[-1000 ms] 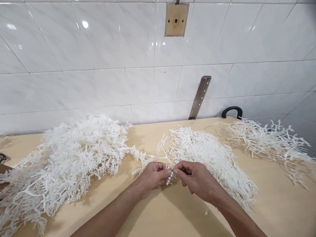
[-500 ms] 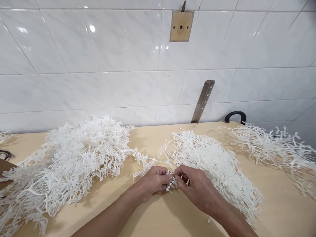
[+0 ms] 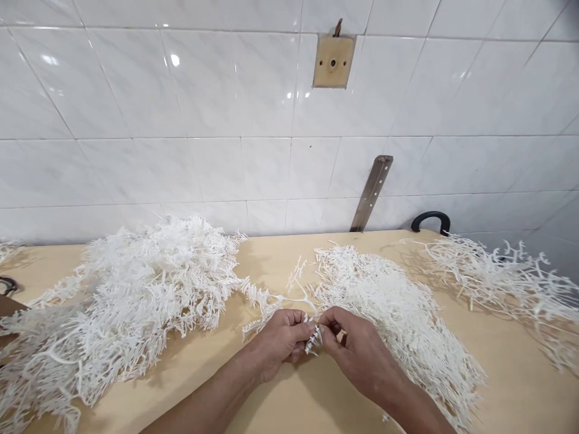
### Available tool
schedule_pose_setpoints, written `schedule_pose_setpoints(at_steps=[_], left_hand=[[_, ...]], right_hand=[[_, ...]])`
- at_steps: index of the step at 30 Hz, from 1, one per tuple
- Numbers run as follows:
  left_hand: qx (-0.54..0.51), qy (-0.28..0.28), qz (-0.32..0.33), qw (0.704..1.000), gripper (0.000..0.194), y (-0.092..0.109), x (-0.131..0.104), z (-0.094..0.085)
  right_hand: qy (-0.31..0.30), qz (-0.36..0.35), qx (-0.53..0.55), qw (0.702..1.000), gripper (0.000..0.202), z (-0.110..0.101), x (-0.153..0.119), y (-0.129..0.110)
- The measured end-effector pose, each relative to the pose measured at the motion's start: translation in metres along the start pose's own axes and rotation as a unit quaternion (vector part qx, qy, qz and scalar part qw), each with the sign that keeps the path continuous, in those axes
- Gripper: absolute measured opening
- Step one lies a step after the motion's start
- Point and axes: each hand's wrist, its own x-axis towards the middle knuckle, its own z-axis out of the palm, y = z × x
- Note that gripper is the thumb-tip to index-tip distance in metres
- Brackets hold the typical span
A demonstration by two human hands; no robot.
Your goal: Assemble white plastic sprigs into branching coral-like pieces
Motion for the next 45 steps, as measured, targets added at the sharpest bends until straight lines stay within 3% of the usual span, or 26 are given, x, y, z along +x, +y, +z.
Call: schedule_pose_setpoints(at_steps=[7,12,17,21,27,31,35,39,42,45], left_hand=[[0.021,-0.001,-0.002,1.0,0.044,0.004,-0.001,-0.003],[0.012,-0.03,0.011,0.999,0.05,0.006,-0.003,-0.002],[0.009,-0.042,0.004,0.999,0.048,0.006,-0.004,0.0],[-0.002,0.006,0.02,1.0,0.051,0.004,0.001,-0.006],[-0.011,0.022,0.051,0.998,0.048,0.001,0.011,-0.021],[-0.01,0.027,0.055,0.998,0.047,0.0,0.014,-0.025],[-0.006,0.043,0.053,0.998,0.047,-0.001,0.014,-0.023],[-0.008,0.062,0.06,0.996,0.05,-0.002,0.015,-0.02],[0.0,0.074,0.071,0.995,0.049,-0.001,0.015,-0.018],[0.006,0.078,0.076,0.994,0.047,-0.001,0.013,-0.016]], right_hand=[[0.043,-0.034,-0.072,0.996,0.011,0.015,0.0,0.006],[-0.029,0.059,0.05,0.997,0.015,0.012,0.002,0.005],[0.098,0.059,-0.073,0.991,0.013,0.001,0.006,0.013],[0.129,0.062,-0.008,0.99,0.012,-0.014,0.003,0.02],[0.256,0.116,0.013,0.96,0.016,-0.034,-0.005,0.009],[0.295,0.059,-0.015,0.953,0.019,-0.036,-0.004,0.005],[0.314,-0.017,-0.131,0.94,0.016,-0.039,0.002,0.021],[0.334,-0.032,-0.206,0.919,0.017,-0.048,0.006,0.035],[0.365,-0.049,-0.208,0.906,0.019,-0.047,0.005,0.031],[0.348,-0.079,-0.16,0.92,0.018,-0.034,0.001,0.019]])
